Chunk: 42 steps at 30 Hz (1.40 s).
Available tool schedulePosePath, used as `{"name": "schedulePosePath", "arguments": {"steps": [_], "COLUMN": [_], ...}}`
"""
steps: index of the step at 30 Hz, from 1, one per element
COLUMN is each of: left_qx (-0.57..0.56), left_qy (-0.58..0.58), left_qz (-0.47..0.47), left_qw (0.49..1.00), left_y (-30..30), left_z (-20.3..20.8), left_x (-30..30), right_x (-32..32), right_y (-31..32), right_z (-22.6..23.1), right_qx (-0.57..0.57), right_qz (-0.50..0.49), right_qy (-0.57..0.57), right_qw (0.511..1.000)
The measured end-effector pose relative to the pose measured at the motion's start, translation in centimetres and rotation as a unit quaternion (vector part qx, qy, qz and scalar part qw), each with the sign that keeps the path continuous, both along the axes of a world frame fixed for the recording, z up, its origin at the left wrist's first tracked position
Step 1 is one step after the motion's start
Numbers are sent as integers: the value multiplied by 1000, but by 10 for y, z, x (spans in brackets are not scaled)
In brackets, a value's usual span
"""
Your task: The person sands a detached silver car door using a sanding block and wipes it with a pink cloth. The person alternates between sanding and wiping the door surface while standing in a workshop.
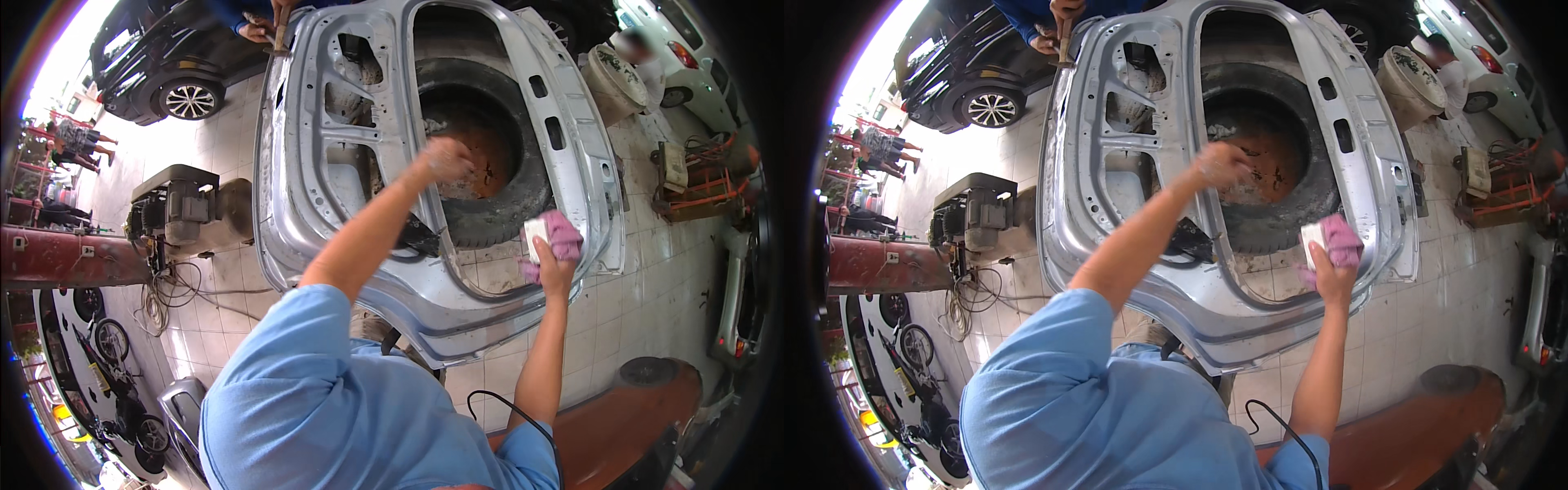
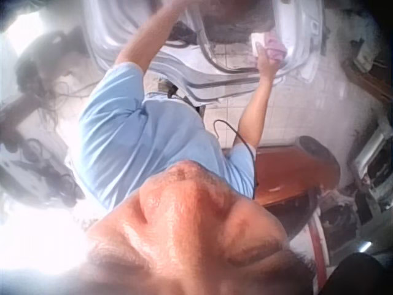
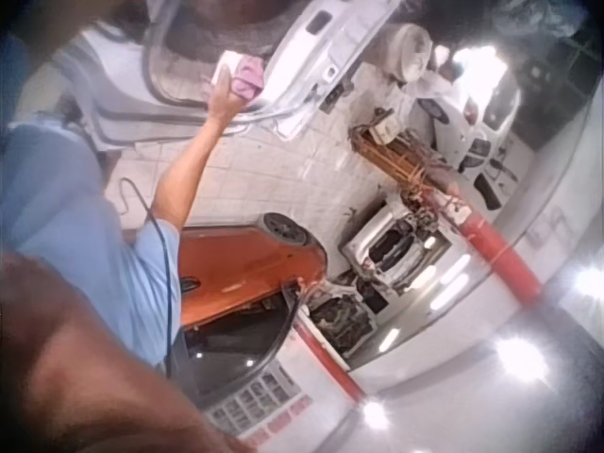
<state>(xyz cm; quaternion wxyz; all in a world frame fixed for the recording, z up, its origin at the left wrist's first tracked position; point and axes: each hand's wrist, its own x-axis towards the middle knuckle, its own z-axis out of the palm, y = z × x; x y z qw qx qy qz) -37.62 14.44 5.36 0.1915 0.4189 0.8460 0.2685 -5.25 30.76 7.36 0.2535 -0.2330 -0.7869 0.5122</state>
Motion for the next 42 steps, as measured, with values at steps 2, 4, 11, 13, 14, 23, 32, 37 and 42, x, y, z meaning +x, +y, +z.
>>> {"name": "schedulePosePath", "arguments": {"steps": [2,4,11,13,14,23,32,37,42], "left_qx": [-56,-155,-437,-461,-473,-314,-354,-308,-5], "left_qy": [126,255,186,176,169,235,252,291,231], "left_qz": [103,101,12,-26,-42,-34,-24,-53,-9], "left_qw": [985,949,880,870,864,919,900,904,973], "left_y": [-30,-64,-102,-97,-97,-122,-115,-106,-46], "left_z": [18,29,-8,-28,-36,-43,-33,32,72], "left_x": [-54,-115,-232,-237,-237,-235,-240,-221,-185], "right_x": [44,83,127,121,119,114,118,122,123], "right_y": [11,20,-4,-8,-8,-5,-6,-1,3], "right_z": [-8,-16,-29,-31,-32,-39,-46,-52,-50], "right_qx": [33,23,-204,-166,-147,-86,-80,-71,-87], "right_qz": [-29,-70,-175,-177,-174,-218,-237,-208,-225], "right_qy": [3,-19,-21,-34,-41,-24,-11,-12,-26], "right_qw": [999,997,963,970,973,972,968,975,970]}}
